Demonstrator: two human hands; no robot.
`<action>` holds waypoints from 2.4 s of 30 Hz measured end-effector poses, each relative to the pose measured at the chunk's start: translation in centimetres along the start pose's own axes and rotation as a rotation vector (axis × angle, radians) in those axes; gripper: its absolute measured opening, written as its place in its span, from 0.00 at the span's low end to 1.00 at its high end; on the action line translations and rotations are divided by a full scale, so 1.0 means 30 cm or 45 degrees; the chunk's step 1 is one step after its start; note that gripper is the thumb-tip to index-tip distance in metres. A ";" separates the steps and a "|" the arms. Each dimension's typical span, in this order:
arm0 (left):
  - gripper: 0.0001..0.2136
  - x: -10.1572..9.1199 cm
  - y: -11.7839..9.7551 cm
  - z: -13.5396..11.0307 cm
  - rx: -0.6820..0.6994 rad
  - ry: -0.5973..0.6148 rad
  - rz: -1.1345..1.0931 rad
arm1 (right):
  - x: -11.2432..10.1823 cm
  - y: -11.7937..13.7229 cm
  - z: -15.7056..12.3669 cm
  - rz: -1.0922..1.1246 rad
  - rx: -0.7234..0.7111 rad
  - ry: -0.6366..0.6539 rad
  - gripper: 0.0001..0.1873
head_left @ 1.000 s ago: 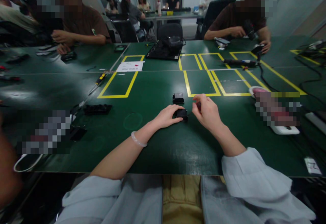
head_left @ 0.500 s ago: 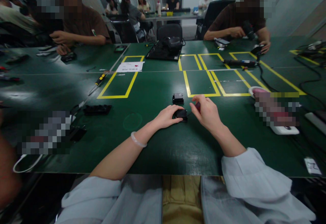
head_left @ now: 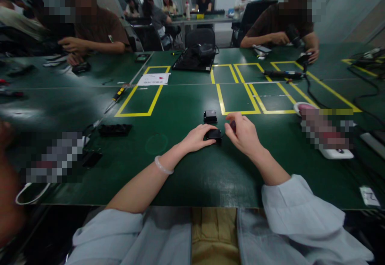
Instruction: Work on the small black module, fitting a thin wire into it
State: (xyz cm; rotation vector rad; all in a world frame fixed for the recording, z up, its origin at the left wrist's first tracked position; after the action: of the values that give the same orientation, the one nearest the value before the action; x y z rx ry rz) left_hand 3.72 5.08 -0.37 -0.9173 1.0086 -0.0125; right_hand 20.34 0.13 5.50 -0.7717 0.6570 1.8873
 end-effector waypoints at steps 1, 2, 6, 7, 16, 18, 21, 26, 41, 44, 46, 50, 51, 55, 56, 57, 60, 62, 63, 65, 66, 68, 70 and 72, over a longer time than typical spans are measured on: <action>0.19 0.000 0.000 0.000 -0.001 0.000 0.002 | 0.000 -0.001 0.000 -0.004 0.000 -0.001 0.07; 0.19 0.000 0.000 0.000 -0.002 0.000 0.003 | 0.000 -0.001 0.000 -0.006 0.001 -0.002 0.08; 0.19 0.001 0.003 -0.001 -0.007 0.009 0.001 | -0.001 -0.004 0.000 -0.017 0.014 -0.016 0.09; 0.19 0.001 0.004 -0.001 -0.009 0.012 -0.001 | -0.003 -0.004 0.000 -0.023 0.017 -0.027 0.09; 0.19 -0.001 0.000 -0.001 -0.022 0.005 -0.028 | -0.020 0.005 0.007 -0.078 0.016 -0.024 0.07; 0.19 0.000 0.002 -0.001 -0.027 0.005 -0.028 | -0.018 0.001 0.004 -0.105 0.037 -0.032 0.08; 0.19 0.001 0.006 -0.001 -0.024 0.003 -0.024 | -0.016 -0.004 0.000 -0.145 0.058 -0.058 0.08; 0.19 0.002 0.006 -0.001 -0.017 0.003 -0.025 | -0.023 -0.007 0.004 -0.169 0.070 -0.071 0.11; 0.19 0.002 0.006 -0.001 -0.004 0.005 -0.016 | -0.019 -0.002 0.003 -0.094 0.018 -0.076 0.05; 0.19 0.001 0.004 -0.001 -0.008 0.006 -0.014 | -0.020 -0.007 0.001 -0.095 0.026 -0.063 0.07; 0.20 0.001 0.005 -0.001 -0.019 0.007 -0.017 | -0.019 -0.011 -0.001 -0.088 0.037 -0.064 0.09; 0.19 0.002 0.007 0.000 -0.030 0.009 -0.039 | -0.014 -0.014 -0.002 -0.095 0.046 -0.060 0.07; 0.19 0.002 0.007 0.000 -0.025 0.008 -0.044 | -0.013 -0.013 -0.001 -0.097 0.046 -0.056 0.07; 0.19 0.003 0.010 0.000 -0.013 0.006 -0.037 | -0.013 -0.010 0.003 -0.085 0.041 -0.050 0.05; 0.19 0.003 0.010 0.000 -0.015 0.006 -0.030 | -0.014 -0.009 0.004 -0.079 0.038 -0.050 0.05; 0.19 0.004 0.010 0.000 -0.018 0.007 -0.025 | -0.015 -0.008 0.005 -0.072 0.033 -0.050 0.05; 0.19 0.003 0.007 0.000 -0.022 0.012 -0.018 | -0.017 -0.006 0.003 -0.061 0.012 -0.047 0.05; 0.19 0.002 0.004 0.001 -0.018 0.008 -0.018 | -0.016 -0.007 0.000 -0.059 0.010 -0.045 0.06; 0.19 0.001 0.002 0.001 -0.015 0.007 -0.019 | -0.015 -0.009 -0.001 -0.062 0.013 -0.047 0.07; 0.20 0.001 0.000 0.001 -0.012 0.007 -0.024 | -0.013 -0.011 -0.002 -0.070 0.017 -0.057 0.09; 0.20 0.000 -0.001 0.002 -0.013 0.007 -0.027 | -0.013 -0.012 -0.003 -0.076 0.018 -0.064 0.10; 0.20 0.000 -0.002 0.002 -0.018 0.011 -0.031 | -0.012 -0.011 -0.002 -0.086 0.014 -0.071 0.08; 0.19 -0.001 -0.003 0.003 -0.023 0.015 -0.030 | -0.012 -0.007 0.000 -0.095 -0.002 -0.075 0.05; 0.19 -0.002 -0.004 0.003 -0.024 0.021 -0.027 | -0.013 -0.003 0.002 -0.097 -0.024 -0.082 0.04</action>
State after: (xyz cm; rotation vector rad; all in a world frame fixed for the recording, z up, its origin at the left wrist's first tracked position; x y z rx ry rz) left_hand 3.79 5.08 -0.23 -0.9460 1.0160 -0.0285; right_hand 20.54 0.00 5.82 -0.7349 0.5631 1.8433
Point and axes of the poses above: each hand's wrist, its own z-axis towards the middle knuckle, its own x-axis out of the palm, y = z × x, the point moved 4 cm from there along z, towards the middle knuckle, and after that the axes turned 11 degrees about -z, right-handed, at the moved point
